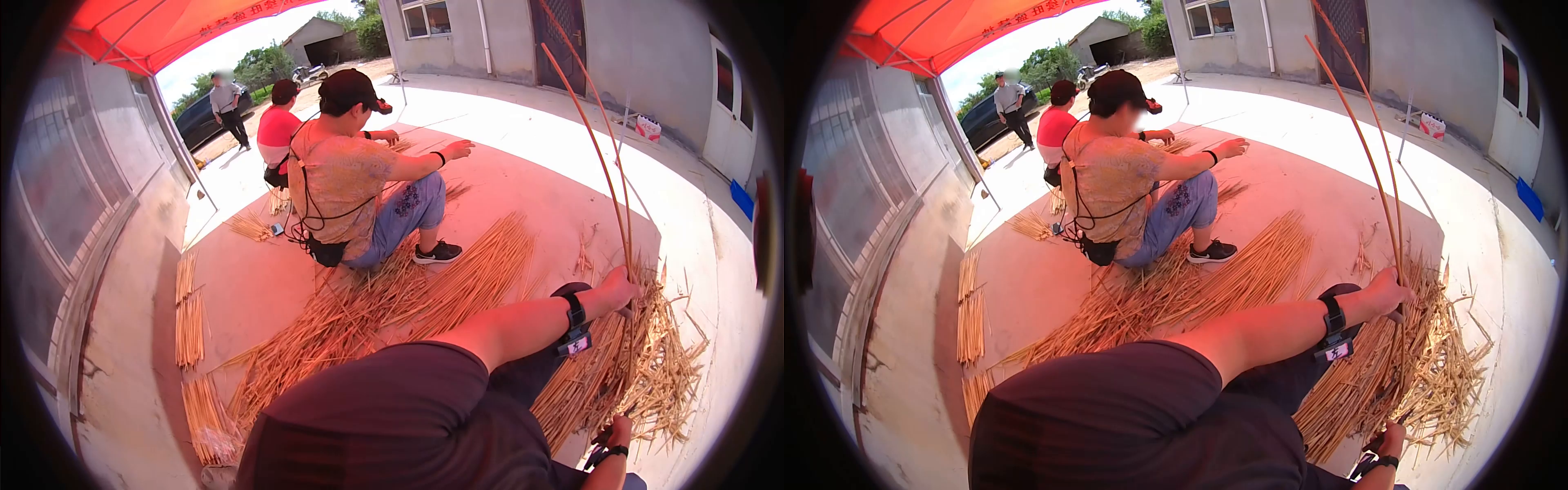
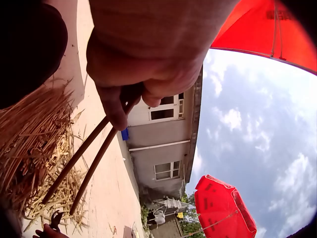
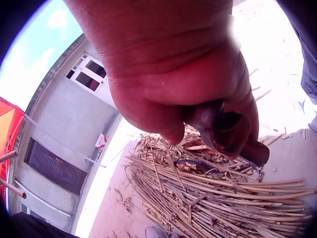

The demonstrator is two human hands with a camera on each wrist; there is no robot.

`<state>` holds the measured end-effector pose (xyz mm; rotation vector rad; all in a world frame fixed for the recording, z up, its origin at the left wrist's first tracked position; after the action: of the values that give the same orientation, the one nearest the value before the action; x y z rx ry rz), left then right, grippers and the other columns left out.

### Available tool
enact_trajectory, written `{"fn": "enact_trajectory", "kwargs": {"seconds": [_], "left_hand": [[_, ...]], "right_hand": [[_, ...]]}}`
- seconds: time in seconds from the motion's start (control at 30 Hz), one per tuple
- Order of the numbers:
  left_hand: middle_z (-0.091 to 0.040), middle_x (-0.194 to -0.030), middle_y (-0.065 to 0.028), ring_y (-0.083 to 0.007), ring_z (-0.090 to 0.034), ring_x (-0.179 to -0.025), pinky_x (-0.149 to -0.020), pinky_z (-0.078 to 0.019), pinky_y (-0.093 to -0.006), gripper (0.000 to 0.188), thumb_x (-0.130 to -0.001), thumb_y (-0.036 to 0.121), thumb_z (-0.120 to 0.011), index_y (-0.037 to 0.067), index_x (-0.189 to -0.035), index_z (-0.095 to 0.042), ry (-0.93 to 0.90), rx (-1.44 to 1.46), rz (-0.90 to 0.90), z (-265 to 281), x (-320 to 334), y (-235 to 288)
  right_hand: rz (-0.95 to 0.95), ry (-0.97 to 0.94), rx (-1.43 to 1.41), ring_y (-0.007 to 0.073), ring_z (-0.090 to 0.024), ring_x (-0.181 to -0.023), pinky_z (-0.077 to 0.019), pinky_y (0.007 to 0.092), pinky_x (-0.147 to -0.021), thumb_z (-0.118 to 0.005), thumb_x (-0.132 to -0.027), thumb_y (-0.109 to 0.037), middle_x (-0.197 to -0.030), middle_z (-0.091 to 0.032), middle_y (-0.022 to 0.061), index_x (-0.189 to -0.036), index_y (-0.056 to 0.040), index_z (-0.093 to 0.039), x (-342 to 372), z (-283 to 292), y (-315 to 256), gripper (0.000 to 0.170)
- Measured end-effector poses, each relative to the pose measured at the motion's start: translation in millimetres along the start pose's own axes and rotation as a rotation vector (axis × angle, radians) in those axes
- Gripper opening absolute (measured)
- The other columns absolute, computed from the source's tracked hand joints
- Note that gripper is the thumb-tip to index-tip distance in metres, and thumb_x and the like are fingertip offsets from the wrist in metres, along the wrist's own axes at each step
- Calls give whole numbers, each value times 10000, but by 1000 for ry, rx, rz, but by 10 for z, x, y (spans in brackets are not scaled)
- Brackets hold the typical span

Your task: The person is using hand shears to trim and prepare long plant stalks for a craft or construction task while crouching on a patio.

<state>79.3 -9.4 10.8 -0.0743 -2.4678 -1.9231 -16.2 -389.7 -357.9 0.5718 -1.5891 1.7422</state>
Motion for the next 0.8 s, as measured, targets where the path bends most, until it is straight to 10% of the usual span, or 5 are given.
{"fn": "enact_trajectory", "kwargs": {"seconds": [0.57,0.8], "left_hand": [[-616,-977,-170,-345,-718,-829,-701,-675,-432,158,-933,-64,-590,-15,-1043,-488,-91,-13,16,-29,-169,156],[-639,-1036,-198,-361,-696,-960,-854,-651,-480,99,-968,-30,-592,-27,-1049,-534,-82,148,20,-197,-399,30]], "right_hand": [[137,-3,-92,266,-579,-556,-511,421,-461,-608,-986,-268,-800,-565,121,-1173,-4,-525,128,-68,-177,335],[211,0,-284,230,-607,-571,-519,374,-483,-639,-1003,-230,-768,-599,100,-1005,48,-590,1389,-56,-678,282]]}}
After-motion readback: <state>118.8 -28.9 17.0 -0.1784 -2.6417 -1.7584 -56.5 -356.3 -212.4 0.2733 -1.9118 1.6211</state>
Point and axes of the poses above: each hand's wrist, its own x-axis away from the middle knuckle, its own z-axis out of the back of the hand, y = z × x, the point moved 10 cm from there along -x, towards the middle knuckle
